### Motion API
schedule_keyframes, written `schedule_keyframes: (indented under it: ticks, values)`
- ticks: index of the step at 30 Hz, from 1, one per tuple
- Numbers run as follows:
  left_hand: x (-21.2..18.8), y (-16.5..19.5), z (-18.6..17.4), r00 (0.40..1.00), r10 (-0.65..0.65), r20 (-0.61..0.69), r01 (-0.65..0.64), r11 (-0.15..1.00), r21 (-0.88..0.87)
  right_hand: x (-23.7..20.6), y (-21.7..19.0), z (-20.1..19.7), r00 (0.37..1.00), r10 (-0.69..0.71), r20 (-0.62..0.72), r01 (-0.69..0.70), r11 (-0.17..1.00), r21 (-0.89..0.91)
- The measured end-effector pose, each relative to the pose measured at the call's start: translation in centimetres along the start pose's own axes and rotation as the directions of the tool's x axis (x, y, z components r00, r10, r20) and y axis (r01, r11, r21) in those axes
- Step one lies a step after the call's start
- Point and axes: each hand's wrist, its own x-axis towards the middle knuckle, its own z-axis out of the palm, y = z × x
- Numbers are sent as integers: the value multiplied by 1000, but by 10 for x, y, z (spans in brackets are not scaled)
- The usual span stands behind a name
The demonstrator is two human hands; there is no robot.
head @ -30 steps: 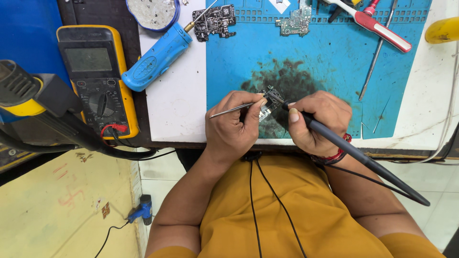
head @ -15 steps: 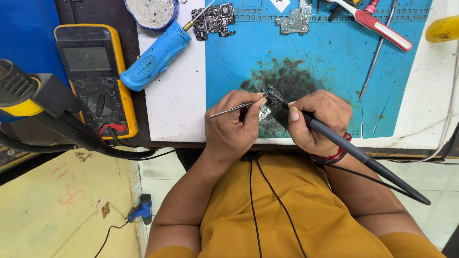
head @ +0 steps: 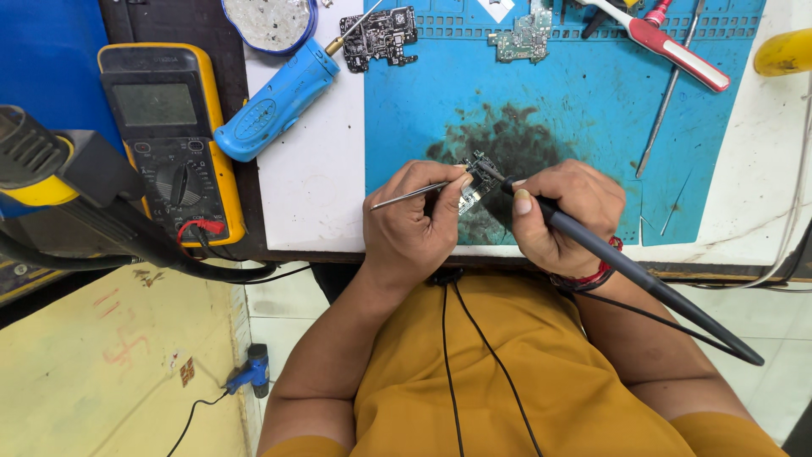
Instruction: The person solders a small circuit board at a workbench, holding the board with tweezers while applying a soldering iron to its components, occasionally repositioning the board and touching it with a metal probe. Other boards, a multimeter, and hand tools lie on the blue mat around the work area.
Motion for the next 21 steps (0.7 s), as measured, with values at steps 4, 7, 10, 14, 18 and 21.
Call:
schedule_keyframes:
  ticks: [4,7,10,14,18,21]
  values:
    - [-1,0,0,1000,1,5,-1,1000,0,0,1,1,1000,-6,-8,7,1000,17]
    - [0,0,0,1000,8,2,-8,1000,0,0,1,0,1000,-4,1,4,1000,13]
    - [-1,0,0,1000,7,2,-7,1000,4,-1,0,1,1000,-3,-8,3,1000,8]
    - [0,0,-1,1000,-2,9,2,1000,-3,-1,0,0,1000,4,-3,-4,1000,-8]
    - [0,0,-1,1000,-1,9,1,1000,-1,-1,0,0,1000,-2,-5,2,1000,-5]
    - [0,0,0,1000,-4,5,4,1000,-2,-1,0,1,1000,-2,-14,2,1000,3]
